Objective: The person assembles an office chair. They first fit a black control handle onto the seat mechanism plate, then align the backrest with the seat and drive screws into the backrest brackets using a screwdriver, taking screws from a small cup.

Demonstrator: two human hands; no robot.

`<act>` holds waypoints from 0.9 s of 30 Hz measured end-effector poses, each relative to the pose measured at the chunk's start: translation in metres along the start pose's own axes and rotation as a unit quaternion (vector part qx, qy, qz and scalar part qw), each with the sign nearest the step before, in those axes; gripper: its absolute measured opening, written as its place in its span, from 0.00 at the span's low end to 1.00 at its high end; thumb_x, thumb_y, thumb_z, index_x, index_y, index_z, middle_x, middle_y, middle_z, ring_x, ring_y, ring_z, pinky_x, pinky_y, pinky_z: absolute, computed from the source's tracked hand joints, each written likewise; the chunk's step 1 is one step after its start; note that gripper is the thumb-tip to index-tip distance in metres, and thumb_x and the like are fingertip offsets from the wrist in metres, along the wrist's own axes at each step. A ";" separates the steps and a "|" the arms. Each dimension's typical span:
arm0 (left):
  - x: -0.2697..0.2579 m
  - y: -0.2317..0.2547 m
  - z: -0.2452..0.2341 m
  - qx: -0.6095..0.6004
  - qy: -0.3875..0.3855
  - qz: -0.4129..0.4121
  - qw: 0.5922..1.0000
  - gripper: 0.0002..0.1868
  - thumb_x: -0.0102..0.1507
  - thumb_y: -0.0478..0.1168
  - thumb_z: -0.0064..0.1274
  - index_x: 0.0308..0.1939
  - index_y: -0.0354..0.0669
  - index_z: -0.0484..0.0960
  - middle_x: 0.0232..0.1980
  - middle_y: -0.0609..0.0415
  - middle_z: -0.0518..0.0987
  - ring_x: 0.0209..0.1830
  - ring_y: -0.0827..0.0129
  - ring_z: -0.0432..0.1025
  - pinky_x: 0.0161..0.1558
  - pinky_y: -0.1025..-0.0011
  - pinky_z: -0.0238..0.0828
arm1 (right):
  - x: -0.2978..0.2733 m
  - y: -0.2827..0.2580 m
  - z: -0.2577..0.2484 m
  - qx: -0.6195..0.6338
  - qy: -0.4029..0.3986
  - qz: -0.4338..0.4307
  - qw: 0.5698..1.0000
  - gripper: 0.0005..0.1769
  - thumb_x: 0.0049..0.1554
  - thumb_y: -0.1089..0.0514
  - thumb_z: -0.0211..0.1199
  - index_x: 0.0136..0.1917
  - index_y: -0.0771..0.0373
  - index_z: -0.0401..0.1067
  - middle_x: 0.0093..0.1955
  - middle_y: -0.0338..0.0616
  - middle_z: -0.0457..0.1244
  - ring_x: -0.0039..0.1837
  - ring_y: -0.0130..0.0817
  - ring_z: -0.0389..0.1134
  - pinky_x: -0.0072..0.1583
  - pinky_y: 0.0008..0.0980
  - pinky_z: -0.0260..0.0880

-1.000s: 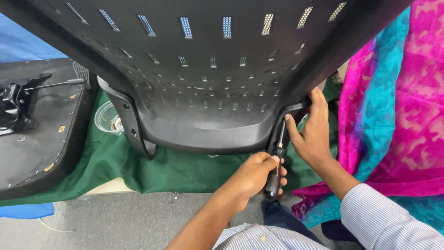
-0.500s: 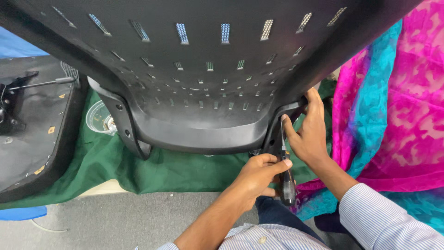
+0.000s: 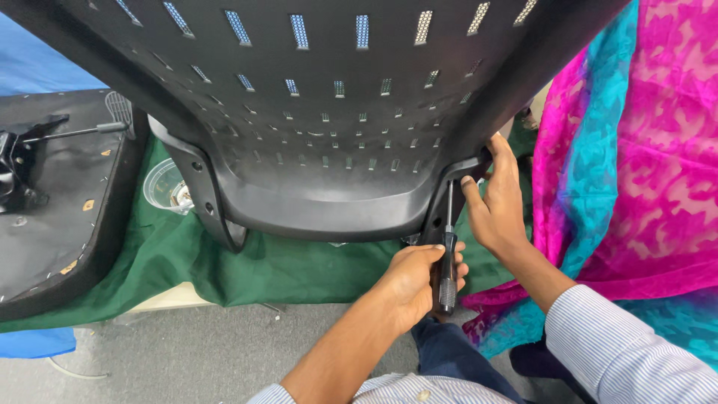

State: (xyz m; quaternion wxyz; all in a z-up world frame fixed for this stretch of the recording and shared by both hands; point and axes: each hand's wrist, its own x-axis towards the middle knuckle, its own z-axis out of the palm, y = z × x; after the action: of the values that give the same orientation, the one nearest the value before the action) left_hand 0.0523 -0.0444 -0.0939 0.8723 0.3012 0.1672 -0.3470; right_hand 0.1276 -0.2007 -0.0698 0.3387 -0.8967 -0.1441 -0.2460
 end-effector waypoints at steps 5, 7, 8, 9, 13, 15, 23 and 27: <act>0.006 -0.005 0.005 0.021 0.001 0.026 0.999 0.10 0.72 0.41 0.49 0.45 0.36 0.78 0.38 0.53 0.77 0.37 0.69 0.74 0.40 0.69 0.76 | -0.001 -0.002 -0.002 0.010 -0.008 0.013 1.000 0.45 0.54 0.70 0.60 0.81 0.67 0.46 0.80 0.60 0.49 0.80 0.53 0.54 0.70 0.44 0.63; 0.008 -0.007 0.011 0.036 0.002 0.042 0.998 0.07 0.71 0.38 0.53 0.43 0.36 0.77 0.39 0.53 0.77 0.37 0.69 0.75 0.40 0.69 0.77 | -0.001 -0.002 -0.002 0.011 -0.010 0.018 1.000 0.46 0.53 0.70 0.59 0.81 0.67 0.46 0.81 0.60 0.49 0.80 0.53 0.54 0.70 0.44 0.63; 0.008 -0.008 0.015 0.035 0.009 0.045 0.998 0.07 0.71 0.38 0.52 0.43 0.37 0.77 0.39 0.53 0.77 0.37 0.69 0.75 0.40 0.69 0.77 | 0.000 -0.002 -0.002 0.012 -0.010 0.019 1.000 0.46 0.53 0.70 0.59 0.81 0.67 0.46 0.81 0.60 0.49 0.80 0.53 0.54 0.70 0.44 0.63; 0.007 -0.008 0.017 0.034 0.016 0.048 0.998 0.07 0.70 0.38 0.52 0.42 0.37 0.76 0.39 0.53 0.77 0.38 0.70 0.76 0.41 0.69 0.78 | 0.000 -0.001 -0.002 0.012 -0.010 0.020 1.000 0.46 0.54 0.70 0.60 0.81 0.67 0.46 0.81 0.59 0.49 0.80 0.52 0.54 0.70 0.43 0.63; -0.004 -0.004 0.021 0.030 0.005 0.003 1.000 0.11 0.72 0.43 0.46 0.45 0.39 0.76 0.44 0.53 0.80 0.44 0.72 0.78 0.44 0.65 0.80 | -0.001 0.001 -0.003 0.030 -0.015 0.024 0.999 0.46 0.54 0.70 0.59 0.81 0.66 0.46 0.81 0.59 0.49 0.80 0.51 0.54 0.70 0.44 0.63; -0.008 -0.003 0.023 -0.003 0.004 -0.021 1.000 0.09 0.72 0.44 0.42 0.47 0.45 0.75 0.47 0.56 0.81 0.47 0.71 0.76 0.45 0.59 0.81 | -0.001 0.001 -0.002 0.030 -0.011 0.018 0.999 0.45 0.54 0.70 0.58 0.82 0.66 0.46 0.81 0.58 0.49 0.80 0.51 0.54 0.70 0.44 0.64; -0.004 -0.009 0.022 0.006 0.029 -0.003 1.000 0.14 0.71 0.47 0.42 0.51 0.45 0.80 0.36 0.61 0.72 0.38 0.73 0.72 0.40 0.64 0.78 | 0.000 0.000 -0.004 0.037 -0.013 0.017 0.999 0.46 0.53 0.71 0.57 0.82 0.65 0.46 0.81 0.59 0.48 0.80 0.51 0.54 0.70 0.43 0.65; 0.002 -0.015 0.018 0.062 0.040 0.038 0.997 0.09 0.69 0.40 0.56 0.48 0.39 0.75 0.39 0.55 0.73 0.37 0.73 0.73 0.38 0.68 0.75 | 0.000 -0.001 -0.004 0.037 -0.018 0.023 0.999 0.46 0.53 0.71 0.57 0.82 0.65 0.46 0.81 0.58 0.48 0.80 0.51 0.54 0.70 0.43 0.65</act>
State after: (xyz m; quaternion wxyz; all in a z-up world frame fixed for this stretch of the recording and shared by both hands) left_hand 0.0449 -0.0655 -0.0869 0.8569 0.3745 0.1686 -0.3114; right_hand 0.1257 -0.2028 -0.0666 0.3744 -0.8910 -0.1379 -0.2167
